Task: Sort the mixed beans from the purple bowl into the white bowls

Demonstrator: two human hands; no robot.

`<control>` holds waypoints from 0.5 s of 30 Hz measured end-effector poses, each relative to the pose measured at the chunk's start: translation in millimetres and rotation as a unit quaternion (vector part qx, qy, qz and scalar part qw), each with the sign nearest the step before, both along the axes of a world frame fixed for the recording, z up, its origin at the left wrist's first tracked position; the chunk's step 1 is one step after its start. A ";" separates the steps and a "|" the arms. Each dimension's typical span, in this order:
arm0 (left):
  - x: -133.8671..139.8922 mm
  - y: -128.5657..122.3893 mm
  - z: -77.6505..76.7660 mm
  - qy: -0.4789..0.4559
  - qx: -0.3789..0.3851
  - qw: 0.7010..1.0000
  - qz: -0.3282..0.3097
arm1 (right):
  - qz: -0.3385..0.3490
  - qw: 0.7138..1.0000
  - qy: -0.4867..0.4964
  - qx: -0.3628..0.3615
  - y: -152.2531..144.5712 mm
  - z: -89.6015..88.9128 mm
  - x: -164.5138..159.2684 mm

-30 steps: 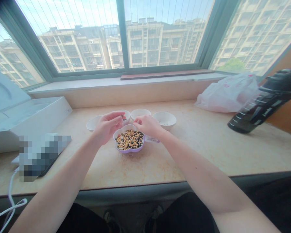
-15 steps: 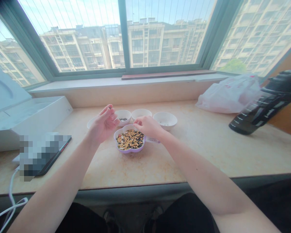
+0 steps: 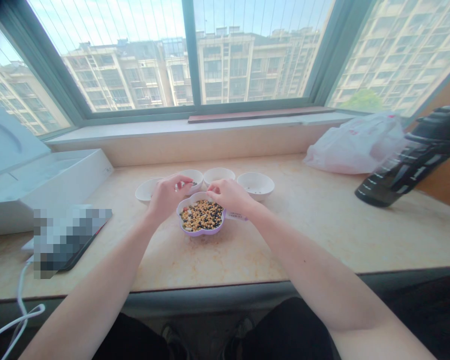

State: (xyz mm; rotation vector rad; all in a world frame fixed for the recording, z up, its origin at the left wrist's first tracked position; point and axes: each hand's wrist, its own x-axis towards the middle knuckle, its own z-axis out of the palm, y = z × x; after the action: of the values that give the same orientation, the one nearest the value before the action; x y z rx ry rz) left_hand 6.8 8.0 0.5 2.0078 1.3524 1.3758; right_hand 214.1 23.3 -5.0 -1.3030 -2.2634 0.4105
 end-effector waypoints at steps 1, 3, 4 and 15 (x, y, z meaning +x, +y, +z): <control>-0.9 0.2 -0.6 0.065 0.019 0.998 0.007 | 0.000 1.000 -0.002 0.001 0.0 -0.1 0.0; -4.0 2.7 -2.3 0.140 0.042 0.989 0.013 | 0.002 1.000 -0.007 -0.001 -0.1 -0.3 -0.3; -5.9 4.8 -3.4 0.155 0.049 0.986 0.018 | 0.004 1.000 -0.009 -0.003 -0.3 -0.3 -0.5; -14.9 27.6 -9.2 0.261 0.022 0.956 0.131 | 0.027 0.999 -0.034 -0.020 -6.3 4.9 -4.5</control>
State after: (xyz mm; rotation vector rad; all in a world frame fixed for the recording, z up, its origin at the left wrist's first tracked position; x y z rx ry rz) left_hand -8.1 35.7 -8.7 2.3979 1.8808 1.0065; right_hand 209.6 17.0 -0.1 -1.2956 -2.3625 0.4379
